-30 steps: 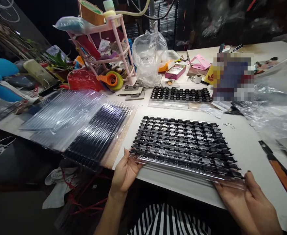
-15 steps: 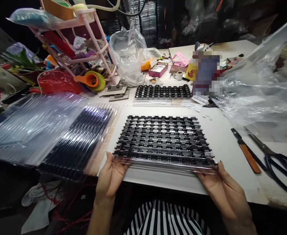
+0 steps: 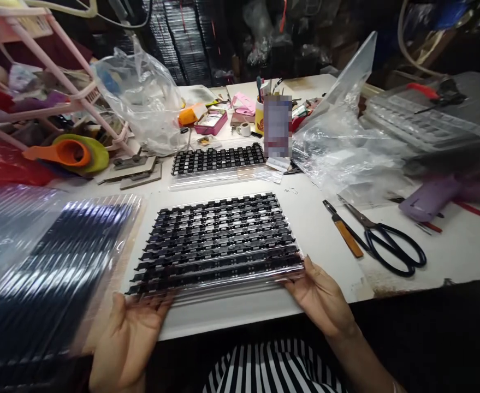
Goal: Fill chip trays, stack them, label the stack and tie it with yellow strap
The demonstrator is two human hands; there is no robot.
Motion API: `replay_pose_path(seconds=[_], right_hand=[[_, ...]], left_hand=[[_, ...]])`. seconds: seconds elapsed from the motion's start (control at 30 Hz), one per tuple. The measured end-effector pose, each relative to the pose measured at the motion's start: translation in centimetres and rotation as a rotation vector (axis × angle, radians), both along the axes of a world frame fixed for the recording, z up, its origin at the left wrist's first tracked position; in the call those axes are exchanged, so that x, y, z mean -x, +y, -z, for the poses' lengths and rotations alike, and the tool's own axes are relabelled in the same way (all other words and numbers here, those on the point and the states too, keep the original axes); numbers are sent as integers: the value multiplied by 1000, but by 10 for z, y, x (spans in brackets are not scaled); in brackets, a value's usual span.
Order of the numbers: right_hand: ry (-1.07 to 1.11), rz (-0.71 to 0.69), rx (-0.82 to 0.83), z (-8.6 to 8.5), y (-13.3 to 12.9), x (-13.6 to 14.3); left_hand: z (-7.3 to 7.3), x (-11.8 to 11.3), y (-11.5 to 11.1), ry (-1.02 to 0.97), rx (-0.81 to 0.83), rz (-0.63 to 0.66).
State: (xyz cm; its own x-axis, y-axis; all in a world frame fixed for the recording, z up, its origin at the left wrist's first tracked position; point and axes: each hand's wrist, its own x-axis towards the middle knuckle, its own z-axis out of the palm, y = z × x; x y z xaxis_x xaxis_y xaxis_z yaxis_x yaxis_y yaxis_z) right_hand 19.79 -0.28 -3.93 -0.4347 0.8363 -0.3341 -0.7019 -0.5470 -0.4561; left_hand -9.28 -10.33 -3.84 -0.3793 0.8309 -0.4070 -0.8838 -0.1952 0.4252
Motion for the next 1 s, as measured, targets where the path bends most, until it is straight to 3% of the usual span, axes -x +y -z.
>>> replay_pose_path(seconds=[0.27,0.4,0.73,1.0], right_hand=[[79,-19,-51,-2,2,0],[87,-36,-78,-2,2,0],[75,-33,-92,1,-1,-2],[53,-8,-21,1,-1,-1]], left_hand=[[-1,-6,9,126,286,-97],[-5,-9,11,159,349,-124],[0,-5,5,87,103,-55],[-2,-5,3,50,81,-52]])
